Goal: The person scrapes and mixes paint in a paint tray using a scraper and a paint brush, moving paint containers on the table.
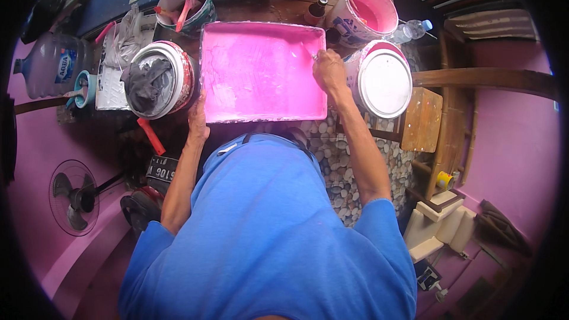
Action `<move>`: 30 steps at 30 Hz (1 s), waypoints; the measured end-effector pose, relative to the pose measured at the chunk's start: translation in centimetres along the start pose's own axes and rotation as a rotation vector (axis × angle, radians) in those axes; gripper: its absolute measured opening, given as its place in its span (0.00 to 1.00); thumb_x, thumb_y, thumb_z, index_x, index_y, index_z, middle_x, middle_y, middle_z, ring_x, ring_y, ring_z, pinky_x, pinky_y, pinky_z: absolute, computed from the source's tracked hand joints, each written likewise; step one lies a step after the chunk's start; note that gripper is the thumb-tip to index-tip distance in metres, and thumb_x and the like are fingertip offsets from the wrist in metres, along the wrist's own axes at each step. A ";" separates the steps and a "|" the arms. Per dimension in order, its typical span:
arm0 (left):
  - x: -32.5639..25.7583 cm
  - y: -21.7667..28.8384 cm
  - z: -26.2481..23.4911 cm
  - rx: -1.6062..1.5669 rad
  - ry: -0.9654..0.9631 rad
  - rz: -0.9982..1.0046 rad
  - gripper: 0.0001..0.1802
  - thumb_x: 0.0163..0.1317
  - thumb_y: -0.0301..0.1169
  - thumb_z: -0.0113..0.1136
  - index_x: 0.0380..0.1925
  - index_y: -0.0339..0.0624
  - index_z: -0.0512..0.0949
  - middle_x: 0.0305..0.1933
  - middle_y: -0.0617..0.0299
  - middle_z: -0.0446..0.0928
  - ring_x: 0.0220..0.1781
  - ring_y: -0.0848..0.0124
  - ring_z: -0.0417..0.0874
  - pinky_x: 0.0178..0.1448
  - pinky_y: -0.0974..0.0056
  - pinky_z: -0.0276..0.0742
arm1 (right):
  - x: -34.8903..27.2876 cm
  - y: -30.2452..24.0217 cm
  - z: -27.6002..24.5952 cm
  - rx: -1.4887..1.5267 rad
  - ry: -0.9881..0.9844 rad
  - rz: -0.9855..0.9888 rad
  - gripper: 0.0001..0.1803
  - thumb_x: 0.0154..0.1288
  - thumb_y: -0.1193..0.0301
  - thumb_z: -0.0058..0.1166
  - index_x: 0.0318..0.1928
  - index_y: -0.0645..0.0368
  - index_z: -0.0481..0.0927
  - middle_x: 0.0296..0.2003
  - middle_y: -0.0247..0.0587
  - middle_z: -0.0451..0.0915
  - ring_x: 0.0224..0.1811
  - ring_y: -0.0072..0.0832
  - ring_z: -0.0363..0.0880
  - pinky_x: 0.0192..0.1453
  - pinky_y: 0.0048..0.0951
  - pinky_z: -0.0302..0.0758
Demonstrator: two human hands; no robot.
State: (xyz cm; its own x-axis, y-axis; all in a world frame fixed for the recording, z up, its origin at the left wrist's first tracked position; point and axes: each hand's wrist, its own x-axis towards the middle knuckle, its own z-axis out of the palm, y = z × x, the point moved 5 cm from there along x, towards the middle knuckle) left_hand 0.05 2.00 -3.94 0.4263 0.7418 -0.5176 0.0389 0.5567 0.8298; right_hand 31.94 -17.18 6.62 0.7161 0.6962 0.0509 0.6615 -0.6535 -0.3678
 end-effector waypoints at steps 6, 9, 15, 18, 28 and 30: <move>0.7 -0.7 -0.7 0.050 0.027 0.004 0.30 0.61 0.48 0.62 0.52 0.33 0.76 0.54 0.60 0.76 0.59 0.72 0.69 0.66 0.65 0.61 | -1.5 -1.3 -0.8 0.151 -0.071 -0.009 0.09 0.55 0.73 0.52 0.32 0.68 0.78 0.32 0.60 0.78 0.36 0.53 0.79 0.44 0.48 0.74; 0.9 -0.8 -0.7 0.011 -0.028 0.004 0.31 0.60 0.49 0.62 0.52 0.33 0.75 0.54 0.60 0.75 0.59 0.72 0.70 0.66 0.65 0.61 | -1.6 -0.3 -0.3 0.011 -0.051 0.021 0.09 0.54 0.73 0.52 0.32 0.69 0.78 0.31 0.60 0.78 0.36 0.53 0.78 0.44 0.48 0.74; 0.7 -0.5 -0.6 0.010 -0.004 0.001 0.29 0.61 0.47 0.62 0.52 0.33 0.76 0.54 0.61 0.75 0.58 0.73 0.71 0.65 0.66 0.62 | -4.1 -1.9 -0.7 0.076 -0.094 0.009 0.09 0.54 0.74 0.55 0.32 0.69 0.79 0.29 0.57 0.78 0.33 0.49 0.78 0.41 0.44 0.73; 0.8 -0.7 -0.9 0.022 -0.001 0.037 0.27 0.62 0.46 0.62 0.51 0.34 0.76 0.53 0.61 0.76 0.56 0.73 0.72 0.64 0.66 0.64 | -4.9 -1.1 -0.7 0.113 -0.124 0.092 0.09 0.56 0.71 0.53 0.33 0.67 0.79 0.32 0.58 0.78 0.37 0.53 0.78 0.43 0.48 0.73; 2.3 -1.7 -1.5 0.069 -0.059 0.044 0.28 0.63 0.48 0.60 0.51 0.33 0.76 0.53 0.63 0.76 0.56 0.74 0.71 0.63 0.67 0.63 | -6.9 -0.8 -1.2 0.076 0.032 0.095 0.10 0.53 0.72 0.56 0.32 0.68 0.79 0.30 0.56 0.79 0.33 0.49 0.79 0.42 0.42 0.74; 2.9 -1.8 -1.5 0.113 -0.082 0.063 0.30 0.64 0.49 0.59 0.53 0.32 0.75 0.56 0.62 0.73 0.59 0.74 0.69 0.66 0.66 0.60 | -7.2 -1.1 -0.5 -0.010 -0.073 0.131 0.09 0.53 0.73 0.55 0.32 0.67 0.80 0.32 0.57 0.79 0.35 0.51 0.79 0.42 0.46 0.74</move>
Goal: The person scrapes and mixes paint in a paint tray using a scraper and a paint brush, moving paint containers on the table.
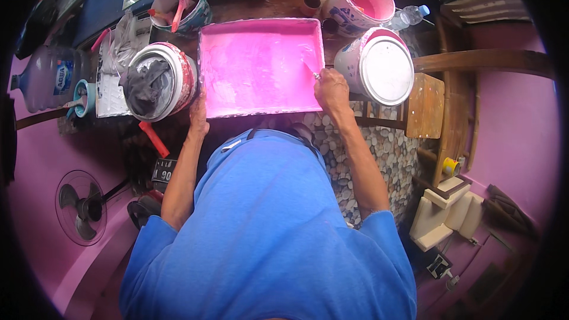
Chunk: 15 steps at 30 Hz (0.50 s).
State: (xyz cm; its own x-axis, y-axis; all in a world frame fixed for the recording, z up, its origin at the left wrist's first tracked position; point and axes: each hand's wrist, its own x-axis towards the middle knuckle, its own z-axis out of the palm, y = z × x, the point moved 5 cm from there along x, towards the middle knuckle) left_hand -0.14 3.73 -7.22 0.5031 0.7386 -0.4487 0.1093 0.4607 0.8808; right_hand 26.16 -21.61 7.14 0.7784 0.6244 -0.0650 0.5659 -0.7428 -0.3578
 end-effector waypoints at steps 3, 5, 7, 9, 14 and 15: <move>1.5 -1.9 -1.4 0.000 -0.015 0.057 0.31 0.63 0.50 0.59 0.54 0.32 0.74 0.60 0.61 0.70 0.62 0.73 0.66 0.68 0.65 0.57 | -0.1 -1.0 -0.4 0.112 -0.040 -0.005 0.10 0.53 0.72 0.56 0.33 0.67 0.79 0.32 0.56 0.78 0.33 0.51 0.79 0.42 0.47 0.75; 2.3 -2.5 -1.8 -0.009 -0.041 0.047 0.32 0.63 0.50 0.59 0.54 0.32 0.74 0.61 0.60 0.69 0.63 0.73 0.65 0.68 0.65 0.56 | -0.1 -0.9 -0.8 0.172 -0.041 0.009 0.10 0.53 0.72 0.55 0.33 0.68 0.79 0.30 0.56 0.78 0.34 0.51 0.79 0.42 0.47 0.74; 2.4 -2.8 -1.6 -0.018 -0.068 0.036 0.32 0.63 0.50 0.59 0.54 0.32 0.74 0.62 0.60 0.68 0.63 0.73 0.64 0.68 0.65 0.56 | 0.0 -0.3 -0.7 0.114 0.022 -0.015 0.10 0.52 0.72 0.56 0.32 0.68 0.79 0.30 0.56 0.78 0.34 0.51 0.79 0.42 0.47 0.74; 2.2 -2.1 -1.4 -0.021 -0.059 0.063 0.31 0.62 0.50 0.60 0.54 0.33 0.74 0.61 0.61 0.69 0.62 0.73 0.65 0.68 0.65 0.56 | -0.3 0.1 -0.5 0.041 0.028 0.026 0.10 0.51 0.73 0.55 0.32 0.68 0.79 0.29 0.57 0.78 0.35 0.52 0.78 0.43 0.47 0.74; 0.7 0.0 -0.3 -0.043 -0.046 0.002 0.29 0.62 0.47 0.60 0.54 0.34 0.74 0.58 0.62 0.72 0.61 0.72 0.68 0.67 0.65 0.60 | -1.7 -1.1 -0.9 0.174 -0.069 0.012 0.10 0.52 0.73 0.55 0.31 0.69 0.79 0.29 0.58 0.78 0.35 0.52 0.78 0.43 0.47 0.74; 0.6 0.0 -0.4 -0.039 -0.041 0.024 0.30 0.63 0.47 0.60 0.55 0.34 0.73 0.59 0.62 0.71 0.61 0.72 0.68 0.67 0.65 0.60 | -1.9 -1.2 -1.5 0.194 -0.032 0.041 0.10 0.51 0.73 0.55 0.31 0.69 0.79 0.29 0.58 0.78 0.34 0.52 0.78 0.42 0.47 0.73</move>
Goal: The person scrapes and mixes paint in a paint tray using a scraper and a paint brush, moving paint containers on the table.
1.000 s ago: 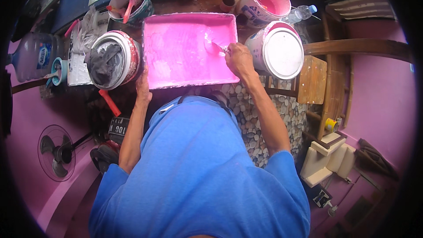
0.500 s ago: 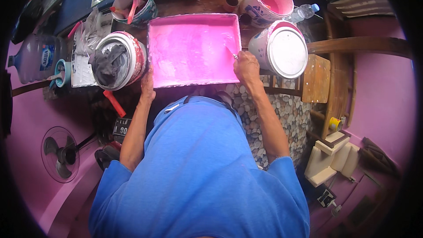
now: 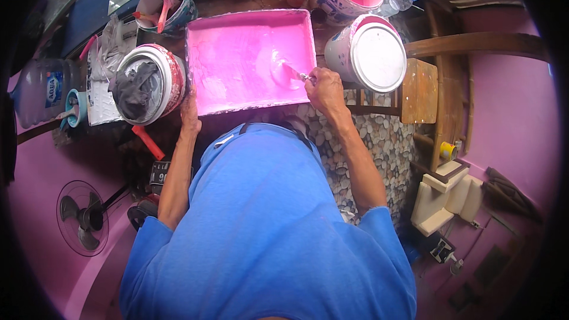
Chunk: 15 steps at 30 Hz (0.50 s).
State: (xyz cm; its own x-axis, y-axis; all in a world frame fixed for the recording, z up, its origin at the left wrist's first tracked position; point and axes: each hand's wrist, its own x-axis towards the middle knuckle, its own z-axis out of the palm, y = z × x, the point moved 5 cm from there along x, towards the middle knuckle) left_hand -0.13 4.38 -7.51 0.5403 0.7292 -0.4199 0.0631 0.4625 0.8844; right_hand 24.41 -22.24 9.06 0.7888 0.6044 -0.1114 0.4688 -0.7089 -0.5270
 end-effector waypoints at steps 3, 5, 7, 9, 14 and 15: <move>-0.5 0.8 0.7 0.002 -0.009 0.043 0.31 0.63 0.47 0.60 0.57 0.34 0.71 0.61 0.61 0.70 0.62 0.72 0.67 0.67 0.64 0.59 | -0.7 1.4 0.1 -0.050 0.085 0.013 0.10 0.51 0.73 0.55 0.30 0.70 0.79 0.28 0.58 0.78 0.33 0.52 0.78 0.42 0.46 0.73; -0.5 1.0 0.7 -0.002 -0.008 0.066 0.32 0.63 0.47 0.60 0.58 0.33 0.70 0.62 0.60 0.69 0.62 0.71 0.67 0.68 0.64 0.59 | -1.0 1.5 0.1 -0.117 0.122 -0.009 0.10 0.51 0.73 0.55 0.30 0.70 0.79 0.28 0.58 0.78 0.33 0.51 0.78 0.41 0.46 0.74; -0.4 1.1 0.9 -0.022 -0.021 0.085 0.33 0.63 0.47 0.59 0.60 0.33 0.69 0.64 0.59 0.67 0.63 0.71 0.66 0.69 0.63 0.57 | -1.6 1.2 0.8 -0.060 0.015 0.025 0.10 0.51 0.73 0.56 0.31 0.70 0.80 0.29 0.57 0.79 0.33 0.51 0.79 0.41 0.44 0.74; -0.9 1.6 1.1 0.027 0.031 0.060 0.32 0.64 0.46 0.59 0.59 0.33 0.69 0.64 0.59 0.67 0.64 0.71 0.65 0.69 0.64 0.57 | -1.9 0.6 0.2 0.033 0.008 0.070 0.11 0.51 0.72 0.56 0.31 0.69 0.80 0.29 0.57 0.79 0.33 0.50 0.80 0.42 0.43 0.75; -0.9 1.6 1.2 -0.005 -0.013 0.000 0.32 0.63 0.47 0.59 0.59 0.34 0.69 0.65 0.60 0.65 0.65 0.71 0.62 0.70 0.63 0.54 | -1.9 2.2 -0.1 -0.048 0.096 0.034 0.11 0.50 0.72 0.56 0.31 0.68 0.81 0.29 0.58 0.79 0.34 0.49 0.80 0.42 0.43 0.75; -0.9 1.5 1.3 -0.011 -0.010 -0.004 0.28 0.64 0.46 0.59 0.55 0.34 0.73 0.60 0.62 0.70 0.59 0.74 0.67 0.66 0.65 0.60 | -2.0 2.2 0.2 -0.106 0.091 0.012 0.11 0.50 0.72 0.55 0.32 0.68 0.81 0.29 0.58 0.79 0.34 0.49 0.80 0.42 0.43 0.75</move>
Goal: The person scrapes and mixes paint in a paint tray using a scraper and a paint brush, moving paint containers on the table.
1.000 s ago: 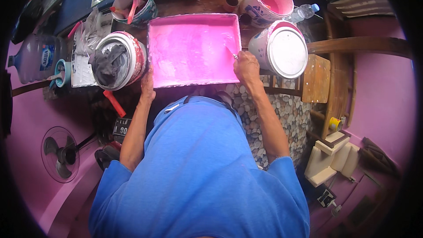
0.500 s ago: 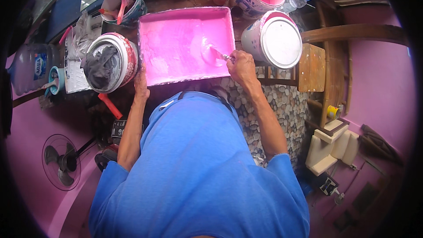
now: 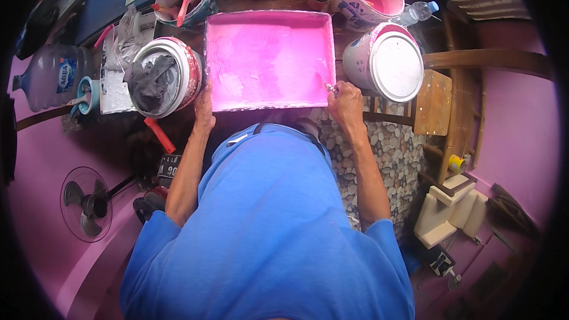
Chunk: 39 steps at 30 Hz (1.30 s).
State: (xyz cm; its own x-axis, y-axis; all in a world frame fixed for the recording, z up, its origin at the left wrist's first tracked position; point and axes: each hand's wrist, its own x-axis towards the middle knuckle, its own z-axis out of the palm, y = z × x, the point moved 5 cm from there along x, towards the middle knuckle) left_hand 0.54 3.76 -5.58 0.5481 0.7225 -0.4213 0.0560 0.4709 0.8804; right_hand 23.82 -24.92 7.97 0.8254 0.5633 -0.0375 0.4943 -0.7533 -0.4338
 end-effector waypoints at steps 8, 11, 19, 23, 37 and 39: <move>0.0 2.0 0.8 0.010 0.002 0.076 0.30 0.62 0.46 0.61 0.57 0.37 0.72 0.62 0.62 0.69 0.63 0.71 0.66 0.69 0.63 0.56 | 1.2 -1.0 -0.8 0.042 0.045 -0.001 0.10 0.50 0.72 0.55 0.30 0.68 0.80 0.28 0.59 0.80 0.33 0.52 0.80 0.41 0.45 0.75; -0.1 2.3 1.2 0.025 0.003 0.099 0.29 0.63 0.44 0.61 0.58 0.37 0.71 0.62 0.62 0.69 0.64 0.71 0.66 0.70 0.63 0.56 | 0.5 -0.2 0.2 0.033 -0.018 0.022 0.11 0.50 0.72 0.55 0.31 0.69 0.81 0.27 0.58 0.80 0.31 0.50 0.81 0.41 0.42 0.76; 0.2 1.8 0.9 -0.001 -0.004 0.078 0.29 0.63 0.43 0.60 0.59 0.35 0.70 0.63 0.60 0.69 0.64 0.70 0.66 0.70 0.62 0.56 | -0.1 0.3 -0.4 -0.011 0.036 0.050 0.12 0.51 0.71 0.57 0.32 0.68 0.82 0.26 0.56 0.80 0.28 0.43 0.82 0.37 0.37 0.76; 0.3 1.0 0.5 -0.013 0.026 0.010 0.30 0.63 0.46 0.60 0.57 0.34 0.71 0.60 0.59 0.71 0.62 0.70 0.69 0.67 0.62 0.60 | -0.5 -0.7 -0.2 0.156 -0.100 0.117 0.11 0.51 0.72 0.56 0.30 0.70 0.81 0.26 0.59 0.79 0.30 0.51 0.81 0.39 0.43 0.76; -0.7 1.4 1.2 -0.018 0.019 -0.016 0.33 0.64 0.49 0.58 0.57 0.31 0.70 0.59 0.57 0.72 0.61 0.69 0.70 0.66 0.63 0.63 | -0.5 -0.4 -1.2 0.264 -0.113 0.277 0.11 0.50 0.72 0.56 0.29 0.70 0.80 0.26 0.62 0.79 0.31 0.52 0.81 0.41 0.44 0.76; -0.9 1.9 1.6 0.012 0.020 0.025 0.33 0.64 0.48 0.58 0.58 0.31 0.70 0.60 0.57 0.72 0.62 0.69 0.70 0.67 0.63 0.61 | -0.4 0.4 -0.9 0.111 -0.001 0.154 0.11 0.50 0.72 0.57 0.29 0.71 0.80 0.25 0.62 0.79 0.30 0.52 0.81 0.39 0.43 0.76</move>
State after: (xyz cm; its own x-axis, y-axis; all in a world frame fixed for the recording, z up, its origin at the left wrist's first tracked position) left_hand 1.46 3.21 -3.17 0.5324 0.7444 -0.4030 0.0522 0.4463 0.8934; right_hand 23.92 -25.75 8.64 0.8890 0.4442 -0.1117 0.3289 -0.7888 -0.5192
